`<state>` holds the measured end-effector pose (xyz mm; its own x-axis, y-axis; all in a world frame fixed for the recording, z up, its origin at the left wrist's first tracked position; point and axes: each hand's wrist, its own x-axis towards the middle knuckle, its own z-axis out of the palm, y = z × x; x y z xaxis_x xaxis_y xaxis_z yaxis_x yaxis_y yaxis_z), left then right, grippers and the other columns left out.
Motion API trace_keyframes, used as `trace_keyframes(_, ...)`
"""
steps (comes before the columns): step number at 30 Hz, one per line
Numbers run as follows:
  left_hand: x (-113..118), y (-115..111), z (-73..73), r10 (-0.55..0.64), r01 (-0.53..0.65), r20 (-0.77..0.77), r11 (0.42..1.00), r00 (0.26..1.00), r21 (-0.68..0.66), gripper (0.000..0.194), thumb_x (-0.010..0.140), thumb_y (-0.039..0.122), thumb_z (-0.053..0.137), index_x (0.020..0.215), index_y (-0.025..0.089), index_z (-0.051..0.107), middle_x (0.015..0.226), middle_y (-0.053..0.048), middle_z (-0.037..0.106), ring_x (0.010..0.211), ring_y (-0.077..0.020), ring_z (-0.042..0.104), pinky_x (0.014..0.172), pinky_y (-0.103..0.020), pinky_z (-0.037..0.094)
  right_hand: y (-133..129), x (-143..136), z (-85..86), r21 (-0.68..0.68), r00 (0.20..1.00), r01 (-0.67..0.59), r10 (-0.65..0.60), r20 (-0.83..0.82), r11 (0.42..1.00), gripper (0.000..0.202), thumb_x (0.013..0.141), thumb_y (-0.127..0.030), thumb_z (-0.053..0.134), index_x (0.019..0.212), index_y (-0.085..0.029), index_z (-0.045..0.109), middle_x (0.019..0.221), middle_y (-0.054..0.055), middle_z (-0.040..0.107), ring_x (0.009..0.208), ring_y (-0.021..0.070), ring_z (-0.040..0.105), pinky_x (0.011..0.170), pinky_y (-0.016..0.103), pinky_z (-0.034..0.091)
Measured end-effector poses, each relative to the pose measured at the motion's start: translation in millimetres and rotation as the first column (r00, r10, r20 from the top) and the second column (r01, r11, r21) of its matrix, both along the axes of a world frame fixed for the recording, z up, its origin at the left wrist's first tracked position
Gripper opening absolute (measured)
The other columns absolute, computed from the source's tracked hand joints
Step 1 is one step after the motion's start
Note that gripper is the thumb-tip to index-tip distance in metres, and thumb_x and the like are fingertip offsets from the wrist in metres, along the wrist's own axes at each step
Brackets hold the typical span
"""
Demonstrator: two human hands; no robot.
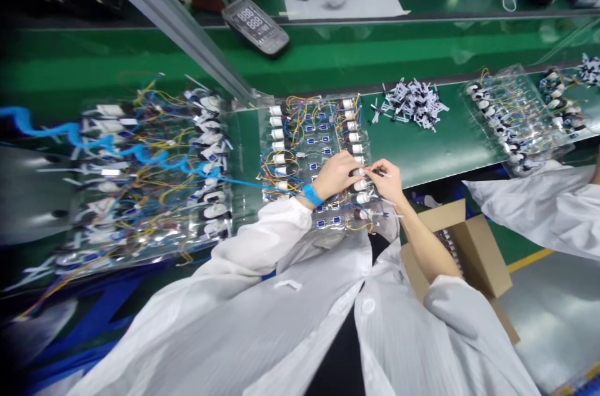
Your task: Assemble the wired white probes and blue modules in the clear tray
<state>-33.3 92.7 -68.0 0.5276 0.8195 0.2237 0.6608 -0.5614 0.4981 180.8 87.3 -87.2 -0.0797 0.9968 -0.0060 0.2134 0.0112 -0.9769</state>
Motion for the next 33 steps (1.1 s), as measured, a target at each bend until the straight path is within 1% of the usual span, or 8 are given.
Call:
trace_keyframes(3,1.1,0.3,-0.5,-0.009,0.009,0.002,1.0,1.0,-0.008,0.025,0.102,0.036,0.068,0.115,0.018,0.08,0.103,-0.012,0.076,0.106,-0.0291,0.061,0.095,-0.043,0.049,-0.9,0.8,-1.5,0.02,1.0,0.006,-0.006,-0.013,1.0,0.033,0.078,-0.051,0.09,0.081,-0.025,0.07,0.087,0.003,0.08,0.085,0.0243,0.077,0.084,0.04,0.062)
trace_keyframes(7,3.8,-0.9,1.8,0.021,-0.021,-0.01,1.0,1.0,-0.017,0.027,0.099,0.037,0.074,0.114,0.017,0.081,0.102,-0.011,0.078,0.104,-0.0292,0.061,0.094,-0.043,0.049,-2.0,1.0,-2.8,0.049,1.0,0.002,-0.001,-0.03,0.999,0.031,0.079,-0.049,0.09,0.082,-0.025,0.071,0.087,0.004,0.08,0.085,0.0246,0.078,0.083,0.04,0.061)
trace_keyframes(13,5.8,0.0,4.0,0.014,-0.015,-0.027,1.0,1.0,-0.017,0.028,0.095,0.037,0.079,0.115,0.017,0.081,0.102,-0.012,0.078,0.105,-0.03,0.062,0.094,-0.044,0.049,-1.0,1.7,-3.4,0.075,0.999,-0.005,0.002,0.037,0.997,0.026,0.082,-0.046,0.087,0.082,-0.026,0.071,0.089,0.003,0.08,0.082,0.023,0.075,0.08,0.039,0.059)
trace_keyframes(19,4.6,-0.3,0.3,0.044,-0.044,0.014,0.998,0.999,-0.041,0.027,0.095,0.039,0.079,0.113,0.02,0.08,0.103,-0.009,0.078,0.105,-0.0287,0.062,0.093,-0.043,0.049,1.7,10.3,7.3,0.076,0.991,-0.13,0.127,0.035,0.989,0.026,0.085,-0.046,0.086,0.085,-0.026,0.07,0.097,0.004,0.081,0.093,0.0235,0.077,0.088,0.04,0.061)
trace_keyframes(22,4.6,-1.6,1.2,0.055,-0.054,0.015,0.997,0.998,-0.046,0.027,0.094,0.04,0.08,0.112,0.02,0.08,0.103,-0.009,0.078,0.106,-0.0287,0.063,0.091,-0.042,0.049,3.7,15.0,11.6,0.102,0.988,-0.148,0.141,0.067,0.984,0.025,0.084,-0.046,0.087,0.086,-0.026,0.072,0.096,0.004,0.081,0.09,0.023,0.077,0.088,0.04,0.061)
trace_keyframes(24,4.6,-2.2,3.2,0.061,-0.06,0.012,0.997,0.998,-0.052,0.027,0.094,0.041,0.08,0.111,0.02,0.081,0.103,-0.009,0.078,0.106,-0.0289,0.063,0.091,-0.042,0.049,4.4,17.3,12.3,0.082,0.985,-0.156,0.148,0.091,0.984,0.025,0.084,-0.047,0.087,0.088,-0.026,0.074,0.093,0.004,0.082,0.087,0.023,0.078,0.087,0.04,0.062)
trace_keyframes(28,4.7,-2.5,6.5,0.063,-0.062,0.014,0.995,0.998,-0.076,0.027,0.093,0.041,0.081,0.111,0.02,0.081,0.103,-0.009,0.079,0.106,-0.0292,0.063,0.092,-0.043,0.049,3.5,20.1,10.9,0.038,0.981,-0.174,0.17,0.09,0.984,0.027,0.084,-0.049,0.087,0.089,-0.026,0.074,0.095,0.005,0.083,0.092,0.0247,0.08,0.088,0.041,0.064)
trace_keyframes(33,5.0,-1.5,6.4,0.058,-0.056,0.025,0.994,0.998,-0.094,0.024,0.093,0.039,0.081,0.11,0.022,0.081,0.102,-0.009,0.079,0.106,-0.0291,0.062,0.092,-0.043,0.049,2.7,19.3,8.8,0.026,0.987,-0.13,0.127,0.098,0.991,0.031,0.082,-0.052,0.089,0.087,-0.026,0.074,0.093,0.005,0.083,0.09,0.0257,0.08,0.086,0.042,0.064)
